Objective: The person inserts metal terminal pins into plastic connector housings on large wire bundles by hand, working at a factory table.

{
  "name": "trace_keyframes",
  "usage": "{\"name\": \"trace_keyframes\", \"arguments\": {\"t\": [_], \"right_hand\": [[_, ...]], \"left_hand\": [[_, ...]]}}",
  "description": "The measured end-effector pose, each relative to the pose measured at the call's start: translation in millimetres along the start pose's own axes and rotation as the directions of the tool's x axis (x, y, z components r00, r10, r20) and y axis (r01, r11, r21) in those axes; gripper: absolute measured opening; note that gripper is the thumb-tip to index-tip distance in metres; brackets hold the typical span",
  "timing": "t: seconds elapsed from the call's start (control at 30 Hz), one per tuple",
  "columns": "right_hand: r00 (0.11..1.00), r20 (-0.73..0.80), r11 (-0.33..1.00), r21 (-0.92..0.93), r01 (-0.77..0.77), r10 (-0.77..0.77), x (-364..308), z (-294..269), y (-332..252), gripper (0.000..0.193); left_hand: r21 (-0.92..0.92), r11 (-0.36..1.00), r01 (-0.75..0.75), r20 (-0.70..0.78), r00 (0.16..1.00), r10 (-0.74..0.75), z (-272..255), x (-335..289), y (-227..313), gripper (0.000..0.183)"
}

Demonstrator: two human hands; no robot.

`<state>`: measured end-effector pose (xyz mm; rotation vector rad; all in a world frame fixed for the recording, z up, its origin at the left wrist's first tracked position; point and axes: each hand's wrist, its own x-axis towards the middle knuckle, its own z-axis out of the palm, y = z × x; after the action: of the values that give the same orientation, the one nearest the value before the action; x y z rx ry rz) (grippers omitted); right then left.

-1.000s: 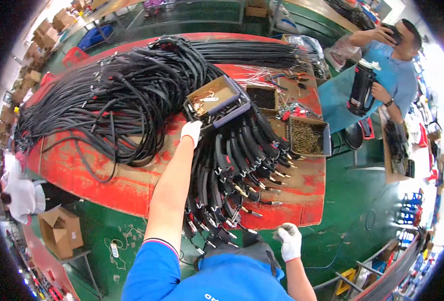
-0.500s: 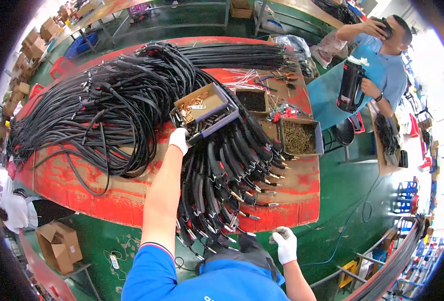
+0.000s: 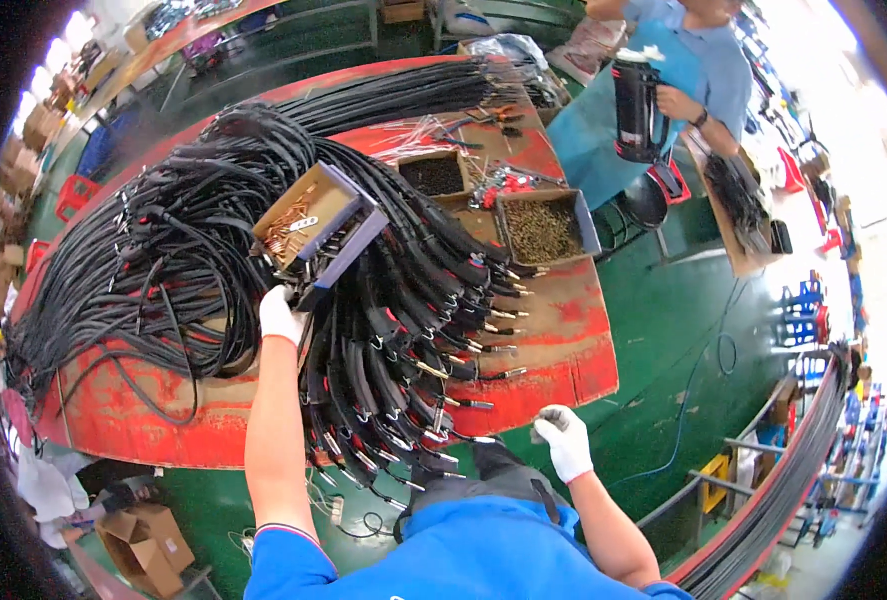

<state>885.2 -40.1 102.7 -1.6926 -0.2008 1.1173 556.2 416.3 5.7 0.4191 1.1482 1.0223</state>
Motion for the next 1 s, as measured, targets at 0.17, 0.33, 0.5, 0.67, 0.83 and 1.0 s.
{"name": "trace_keyframes", "arguments": {"t": [0.17,0.33,0.5,0.67,0.83,1.0], "right_hand": [[0.998,0.040,0.999,0.038,0.037,-0.039,13.1,-9.2,2.6,0.016],[0.992,-0.119,0.988,0.140,0.065,-0.048,31.4,-40.5,-10.9,0.016],[0.986,-0.150,0.875,0.465,0.136,-0.073,53.6,-80.5,-27.0,0.018],[0.984,-0.134,0.758,0.628,0.177,-0.119,53.2,-109.0,-28.6,0.025],[0.974,-0.220,0.777,0.620,0.105,0.044,47.1,-157.8,0.5,0.048],[0.946,-0.284,0.716,0.692,0.090,0.155,62.6,-197.2,52.9,0.047]], "left_hand": [[0.117,0.985,-0.123,-0.007,0.992,0.125,-16.7,-49.9,47.5,0.004],[0.162,0.983,-0.087,0.201,0.978,0.054,43.5,-132.2,54.5,0.009],[0.379,0.925,0.015,0.230,0.967,-0.110,98.6,-186.9,1.7,0.018],[0.710,0.677,-0.192,0.476,0.840,-0.261,150.5,-236.8,-99.4,0.019],[0.684,0.729,0.010,0.443,0.788,-0.427,187.4,-245.4,-222.1,0.024],[0.762,0.646,-0.046,0.500,0.676,-0.542,210.5,-223.2,-297.9,0.021]]}}
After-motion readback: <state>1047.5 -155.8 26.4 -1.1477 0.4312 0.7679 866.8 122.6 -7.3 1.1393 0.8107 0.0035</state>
